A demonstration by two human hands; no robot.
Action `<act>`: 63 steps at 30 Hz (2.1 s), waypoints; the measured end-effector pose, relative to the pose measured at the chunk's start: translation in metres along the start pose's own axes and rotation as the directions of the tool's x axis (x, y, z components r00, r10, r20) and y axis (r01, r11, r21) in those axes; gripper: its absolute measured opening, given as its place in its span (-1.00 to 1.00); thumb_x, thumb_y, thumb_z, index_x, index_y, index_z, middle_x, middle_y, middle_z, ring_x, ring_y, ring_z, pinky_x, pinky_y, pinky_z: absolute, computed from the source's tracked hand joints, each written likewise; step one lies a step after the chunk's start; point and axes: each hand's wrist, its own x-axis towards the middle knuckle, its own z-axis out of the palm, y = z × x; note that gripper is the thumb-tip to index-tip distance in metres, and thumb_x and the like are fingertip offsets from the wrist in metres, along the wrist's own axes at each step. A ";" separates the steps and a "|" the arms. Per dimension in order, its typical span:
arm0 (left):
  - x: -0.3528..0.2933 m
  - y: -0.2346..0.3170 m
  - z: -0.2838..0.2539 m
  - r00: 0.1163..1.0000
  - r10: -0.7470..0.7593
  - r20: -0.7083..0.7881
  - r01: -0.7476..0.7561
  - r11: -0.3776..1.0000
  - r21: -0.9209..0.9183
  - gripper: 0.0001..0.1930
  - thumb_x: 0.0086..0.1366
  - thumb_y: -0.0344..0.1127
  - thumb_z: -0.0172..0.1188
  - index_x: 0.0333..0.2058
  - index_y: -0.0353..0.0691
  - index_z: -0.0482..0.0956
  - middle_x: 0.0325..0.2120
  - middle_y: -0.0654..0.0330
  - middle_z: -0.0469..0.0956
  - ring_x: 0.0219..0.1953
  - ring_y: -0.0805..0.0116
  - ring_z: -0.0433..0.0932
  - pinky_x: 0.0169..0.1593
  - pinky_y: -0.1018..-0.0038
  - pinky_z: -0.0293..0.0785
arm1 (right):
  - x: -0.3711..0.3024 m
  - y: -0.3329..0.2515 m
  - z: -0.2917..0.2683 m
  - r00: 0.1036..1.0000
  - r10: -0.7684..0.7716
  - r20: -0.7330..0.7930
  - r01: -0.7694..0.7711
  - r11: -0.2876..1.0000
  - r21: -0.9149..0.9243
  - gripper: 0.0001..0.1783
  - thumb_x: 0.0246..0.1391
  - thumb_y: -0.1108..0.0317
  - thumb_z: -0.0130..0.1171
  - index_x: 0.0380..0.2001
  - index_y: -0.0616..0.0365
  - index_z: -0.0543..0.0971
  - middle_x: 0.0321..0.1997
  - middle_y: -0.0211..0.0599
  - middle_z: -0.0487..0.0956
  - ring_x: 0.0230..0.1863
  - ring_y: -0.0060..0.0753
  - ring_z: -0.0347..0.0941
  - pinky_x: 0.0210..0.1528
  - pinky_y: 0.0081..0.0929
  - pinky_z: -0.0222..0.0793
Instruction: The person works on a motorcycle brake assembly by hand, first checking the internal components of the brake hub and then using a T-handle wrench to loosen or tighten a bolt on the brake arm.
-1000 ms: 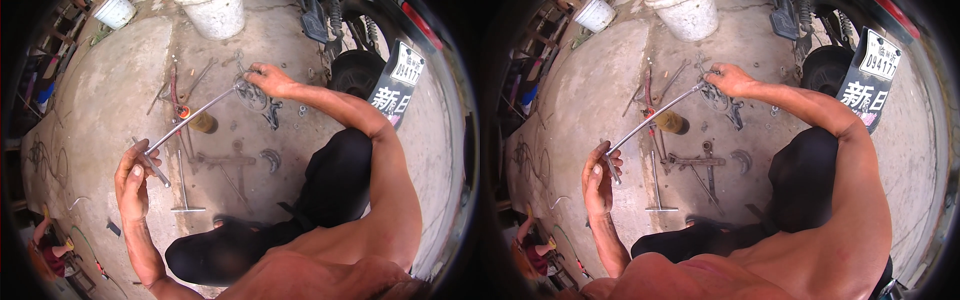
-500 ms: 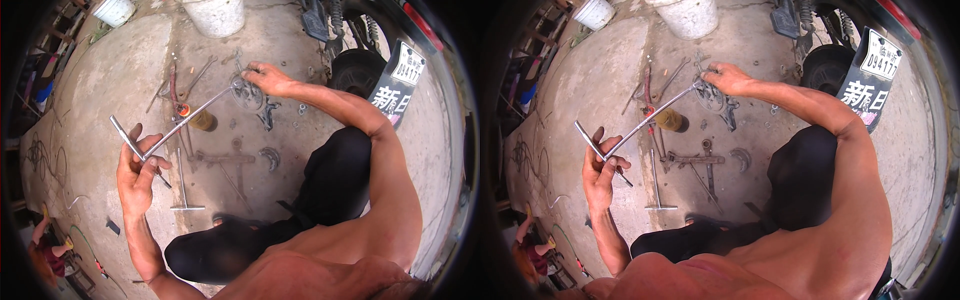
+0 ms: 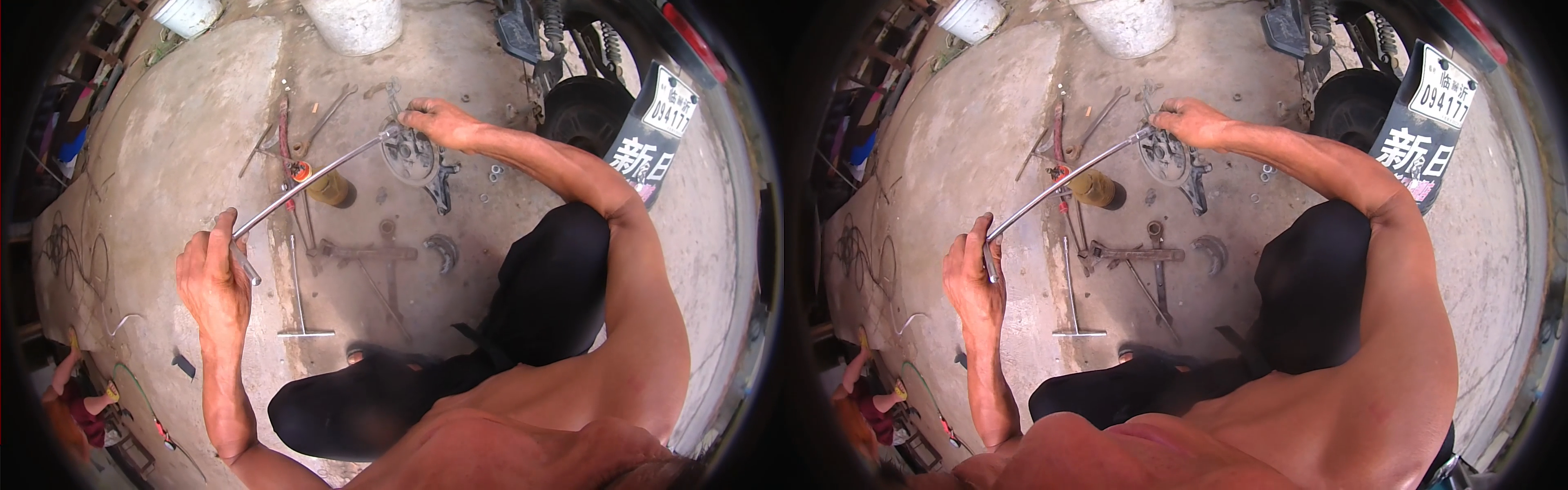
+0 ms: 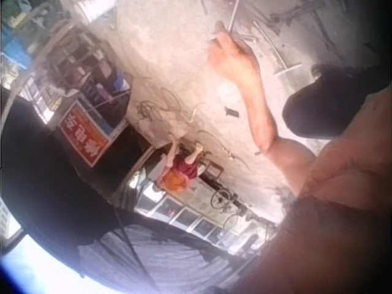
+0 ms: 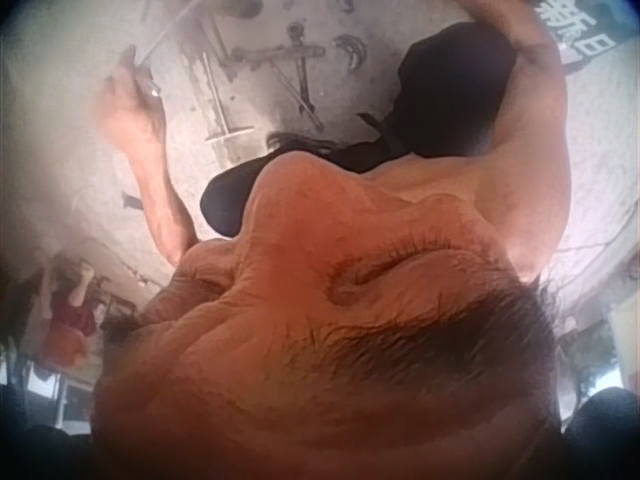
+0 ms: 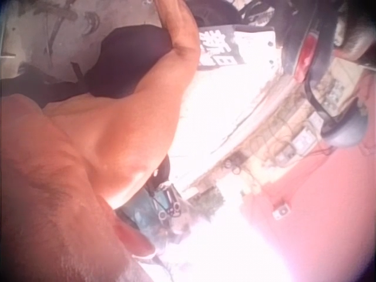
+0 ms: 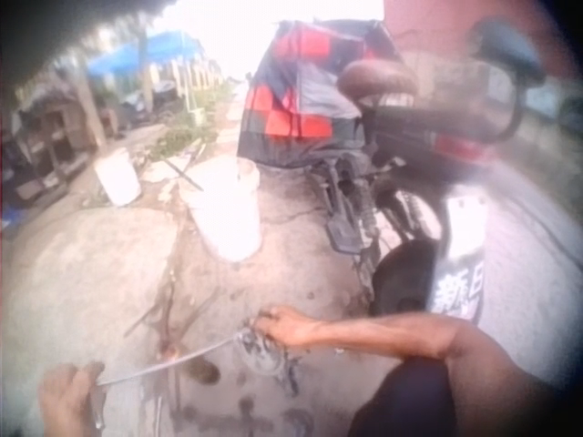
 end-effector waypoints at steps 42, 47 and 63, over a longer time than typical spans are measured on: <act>0.020 0.016 -0.017 0.957 0.243 0.161 -0.230 0.969 -0.094 -0.66 0.25 -0.33 0.30 0.01 -0.16 0.58 -0.17 0.09 0.58 -0.19 0.05 0.57 -0.11 0.21 0.45 | 0.010 0.015 -0.004 0.988 0.108 0.111 -0.116 0.991 0.071 -0.13 0.28 -0.24 0.05 0.27 0.40 0.37 0.31 0.20 0.40 0.35 0.01 0.30 0.36 -0.19 0.22; 0.007 0.015 0.000 0.964 0.018 0.266 0.050 0.968 -0.246 -0.68 0.39 -0.14 0.19 0.02 -0.16 0.54 -0.26 0.06 0.59 -0.29 -0.07 0.60 -0.23 0.12 0.50 | 0.012 0.022 -0.004 0.995 0.097 0.001 -0.097 0.995 0.021 -0.18 0.28 -0.24 0.05 0.22 0.35 0.43 0.21 0.14 0.50 0.26 -0.05 0.40 0.30 -0.25 0.28; -0.018 -0.001 0.035 0.898 -0.203 0.391 0.403 0.021 -0.915 -0.64 0.32 -0.39 0.13 0.08 -0.31 0.49 -0.11 0.06 0.59 -0.15 0.36 0.59 -0.15 0.45 0.49 | 0.003 0.010 -0.007 0.977 -0.157 -0.142 0.136 0.980 -0.145 -0.21 0.37 -0.29 -0.23 0.06 0.33 0.48 0.04 0.08 0.52 0.11 -0.03 0.42 0.22 -0.22 0.25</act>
